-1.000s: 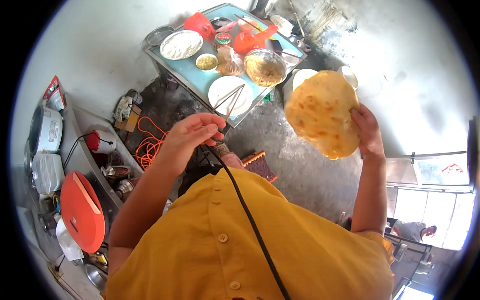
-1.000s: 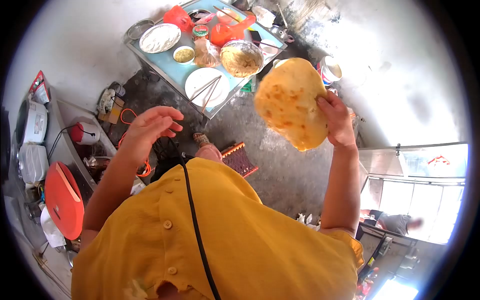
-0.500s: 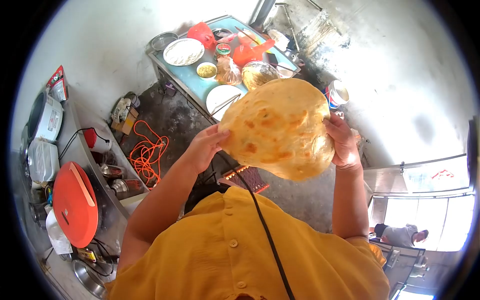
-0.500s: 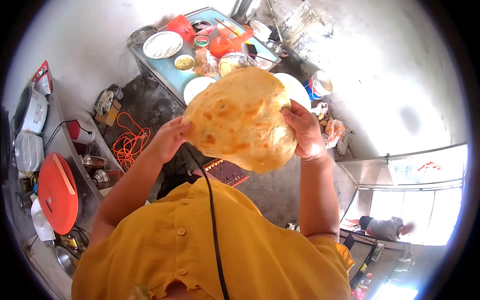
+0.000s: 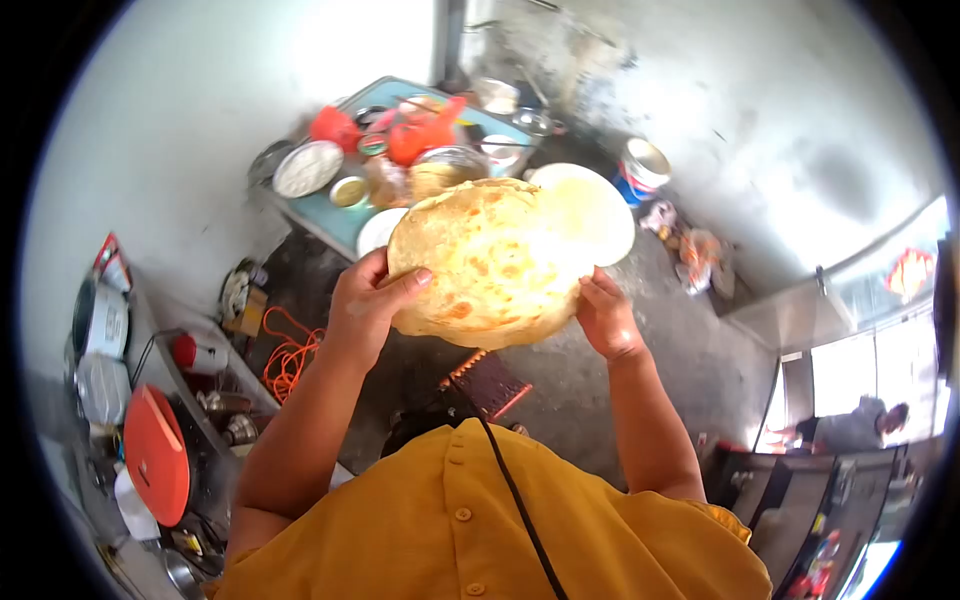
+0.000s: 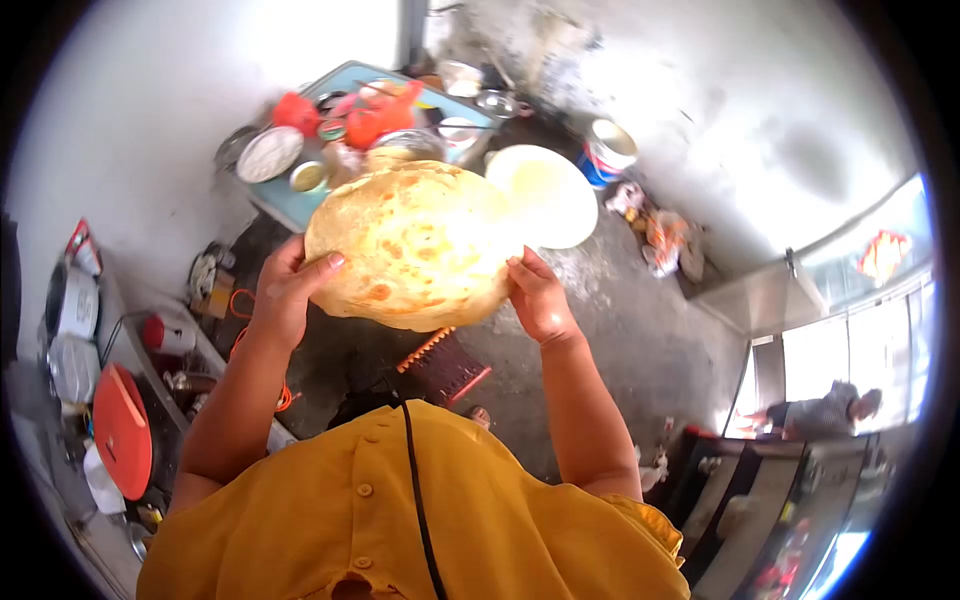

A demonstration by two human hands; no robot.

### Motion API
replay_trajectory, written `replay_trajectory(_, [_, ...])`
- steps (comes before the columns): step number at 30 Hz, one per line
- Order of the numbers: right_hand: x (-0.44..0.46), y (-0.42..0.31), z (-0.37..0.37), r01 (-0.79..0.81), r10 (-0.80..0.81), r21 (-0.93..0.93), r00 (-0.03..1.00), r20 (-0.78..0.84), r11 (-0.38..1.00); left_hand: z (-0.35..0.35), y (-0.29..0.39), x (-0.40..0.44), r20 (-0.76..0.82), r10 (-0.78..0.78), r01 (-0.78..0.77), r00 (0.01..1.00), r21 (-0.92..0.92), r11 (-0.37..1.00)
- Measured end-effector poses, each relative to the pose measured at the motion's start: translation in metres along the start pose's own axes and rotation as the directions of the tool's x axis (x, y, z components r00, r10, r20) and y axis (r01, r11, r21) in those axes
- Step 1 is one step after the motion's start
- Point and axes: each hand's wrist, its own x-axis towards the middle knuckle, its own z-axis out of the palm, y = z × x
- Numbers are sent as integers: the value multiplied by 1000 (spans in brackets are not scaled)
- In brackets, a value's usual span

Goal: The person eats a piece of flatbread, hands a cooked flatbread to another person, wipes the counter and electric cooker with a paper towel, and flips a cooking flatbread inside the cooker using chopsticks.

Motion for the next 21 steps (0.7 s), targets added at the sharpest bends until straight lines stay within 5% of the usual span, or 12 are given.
replay_trajectory(6, [-106, -22, -130, -133, 57, -248, 955, -293, 960, 169, -25, 9, 276, 41, -65, 960, 77, 995])
replay_trajectory(11, [-203, -9, -191, -186, 141, -32, 836, -531, 982, 291, -69, 4, 462, 22, -181, 887, 304, 935])
replay_trajectory(13, [-242, 0, -203, -229, 75, -118, 686, -724, 966, 334, -84, -6, 569, 135, -472, 811, 502, 725])
replay_trajectory(15, [-285, -20, -192, -118, 229, 229, 801, -554, 966, 377, -100, -29, 632, 207, -592, 746, 488, 641])
replay_trajectory(17, [-319, -41, -178, 5, 216, 427, 857, -468, 904, 411, -112, -49, 784, 265, -800, 562, 434, 413])
replay_trajectory(21, [-355, -39, -185, 232, 150, 693, 883, -444, 682, 461, -143, -90, 938, 207, -908, 276, 185, 375])
